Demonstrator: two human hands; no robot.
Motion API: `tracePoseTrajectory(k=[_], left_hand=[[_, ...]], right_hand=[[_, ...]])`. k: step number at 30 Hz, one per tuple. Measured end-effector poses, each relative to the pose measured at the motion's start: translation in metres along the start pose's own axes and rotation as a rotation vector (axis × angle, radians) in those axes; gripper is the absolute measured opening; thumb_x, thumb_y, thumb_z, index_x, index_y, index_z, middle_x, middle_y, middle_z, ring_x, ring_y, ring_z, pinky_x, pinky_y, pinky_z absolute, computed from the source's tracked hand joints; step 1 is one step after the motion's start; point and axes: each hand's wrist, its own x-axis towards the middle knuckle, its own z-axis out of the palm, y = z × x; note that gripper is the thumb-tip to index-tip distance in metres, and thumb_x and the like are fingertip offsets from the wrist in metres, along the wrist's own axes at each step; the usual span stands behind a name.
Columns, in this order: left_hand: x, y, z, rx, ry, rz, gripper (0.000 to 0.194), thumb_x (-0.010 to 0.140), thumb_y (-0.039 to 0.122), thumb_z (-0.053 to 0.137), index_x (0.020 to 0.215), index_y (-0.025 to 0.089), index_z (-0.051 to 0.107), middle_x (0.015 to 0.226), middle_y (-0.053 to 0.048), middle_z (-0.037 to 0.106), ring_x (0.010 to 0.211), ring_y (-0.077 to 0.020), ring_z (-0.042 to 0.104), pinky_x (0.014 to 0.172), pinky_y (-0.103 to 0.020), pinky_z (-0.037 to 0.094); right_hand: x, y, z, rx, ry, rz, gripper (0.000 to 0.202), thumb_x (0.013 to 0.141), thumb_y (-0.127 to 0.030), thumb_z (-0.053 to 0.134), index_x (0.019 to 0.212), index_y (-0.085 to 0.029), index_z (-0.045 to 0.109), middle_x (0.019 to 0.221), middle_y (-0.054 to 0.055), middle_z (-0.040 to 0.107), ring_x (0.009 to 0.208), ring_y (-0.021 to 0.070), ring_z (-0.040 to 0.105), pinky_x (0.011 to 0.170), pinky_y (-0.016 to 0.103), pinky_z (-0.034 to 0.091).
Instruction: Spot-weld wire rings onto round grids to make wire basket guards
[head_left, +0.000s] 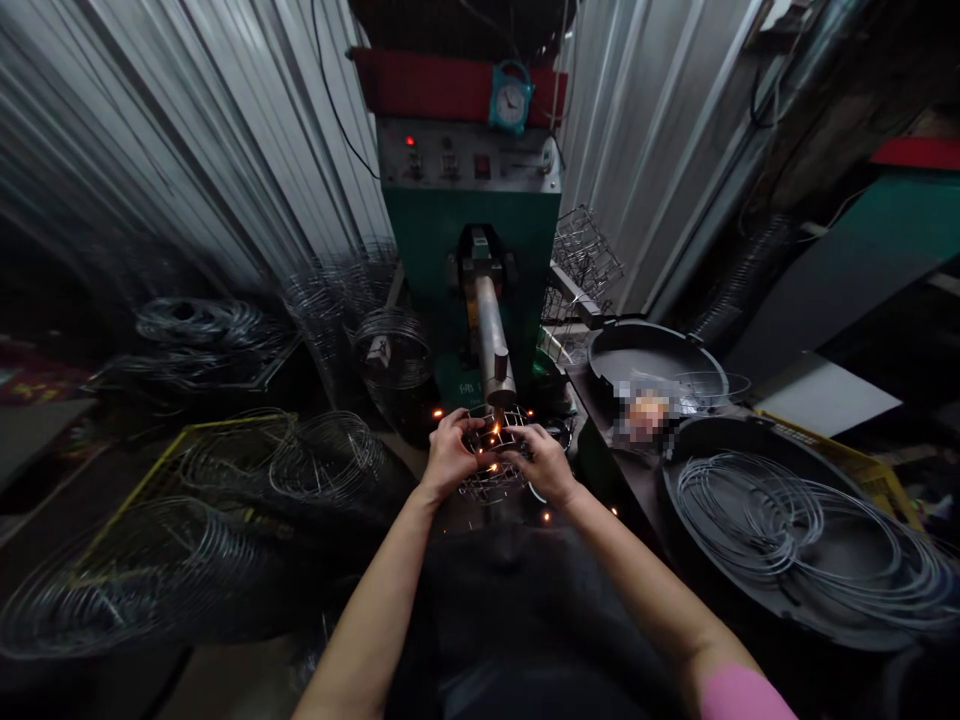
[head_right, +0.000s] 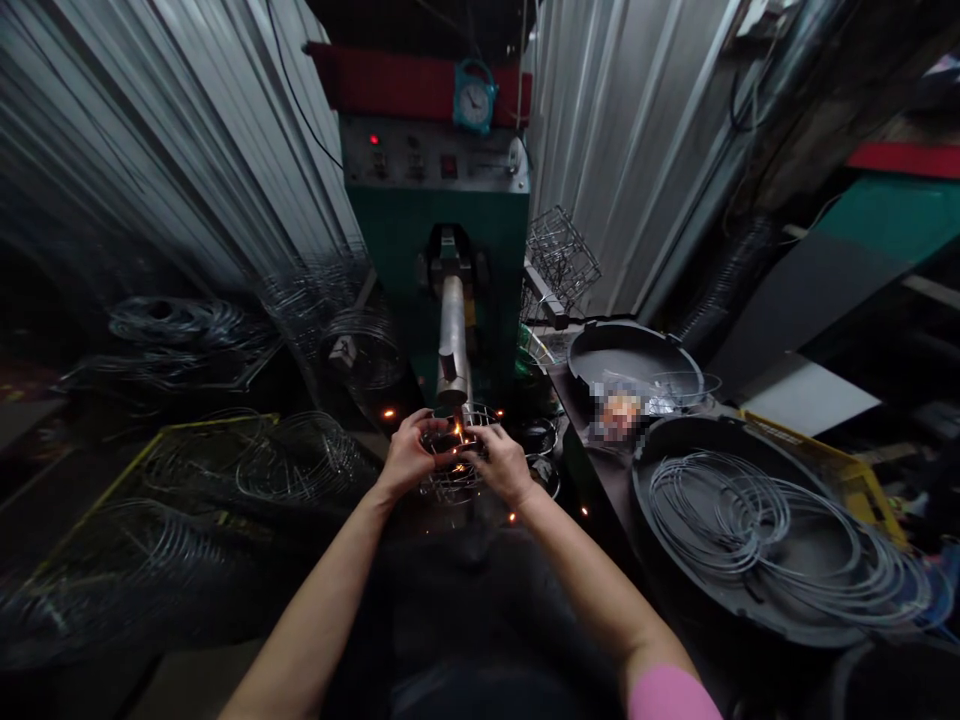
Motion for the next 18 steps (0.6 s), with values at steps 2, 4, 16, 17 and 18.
tracePoseTrajectory(k=[2,4,16,17,18], left_hand=[[-0.001,0.0,0.0,0.021,0.009,0.005,0.055,0.048,0.031,0.082,0.1,0.022,0.066,0.125,-0.01,0.051,0.117,-0.0284,0.048,0.099,-0.042,0.039],[-0.002,0.001,-0.002,0.04,0.005,0.018,0.056,0.047,0.028,0.083,0.101,0.022,0.066,0.126,-0.01,0.051,0.117,-0.0287,0.048,0.099,-0.042,0.038],[0.011,0.002,-0.002,0.088,0.069,-0.044,0.053,0.051,0.034,0.08,0.1,0.023,0.066,0.125,-0.01,0.052,0.117,-0.0305,0.047,0.098,-0.045,0.038],[0.013,0.0,-0.001,0.074,0.067,-0.052,0.052,0.051,0.035,0.08,0.1,0.023,0.066,0.125,-0.01,0.052,0.118,-0.0305,0.047,0.098,-0.045,0.038],[0.015,-0.003,0.001,0.063,0.064,-0.056,0.053,0.051,0.036,0.08,0.1,0.023,0.066,0.124,-0.01,0.052,0.118,-0.0306,0.047,0.098,-0.044,0.038]], right_hand=[[-0.013,0.004,-0.001,0.168,0.088,0.187,0.032,0.07,-0.027,0.069,0.099,-0.019,0.059,0.092,0.005,0.062,0.086,0.0181,0.058,0.077,0.03,0.047],[-0.026,0.009,0.0,0.389,0.107,0.439,0.03,0.067,-0.032,0.068,0.091,-0.018,0.056,0.075,0.0,0.058,0.068,0.015,0.055,0.061,0.027,0.046],[-0.052,0.032,-0.008,1.196,0.049,0.924,0.016,0.066,-0.017,0.059,0.081,-0.015,0.062,0.066,0.001,0.049,0.053,0.0101,0.046,0.04,0.02,0.032],[-0.052,0.035,-0.008,1.213,0.044,0.936,0.015,0.066,-0.016,0.058,0.08,-0.015,0.062,0.064,0.0,0.048,0.053,0.01,0.046,0.041,0.02,0.033],[-0.052,0.037,-0.009,1.231,0.035,0.953,0.013,0.066,-0.016,0.058,0.078,-0.015,0.061,0.063,0.0,0.047,0.053,0.01,0.046,0.042,0.02,0.035]])
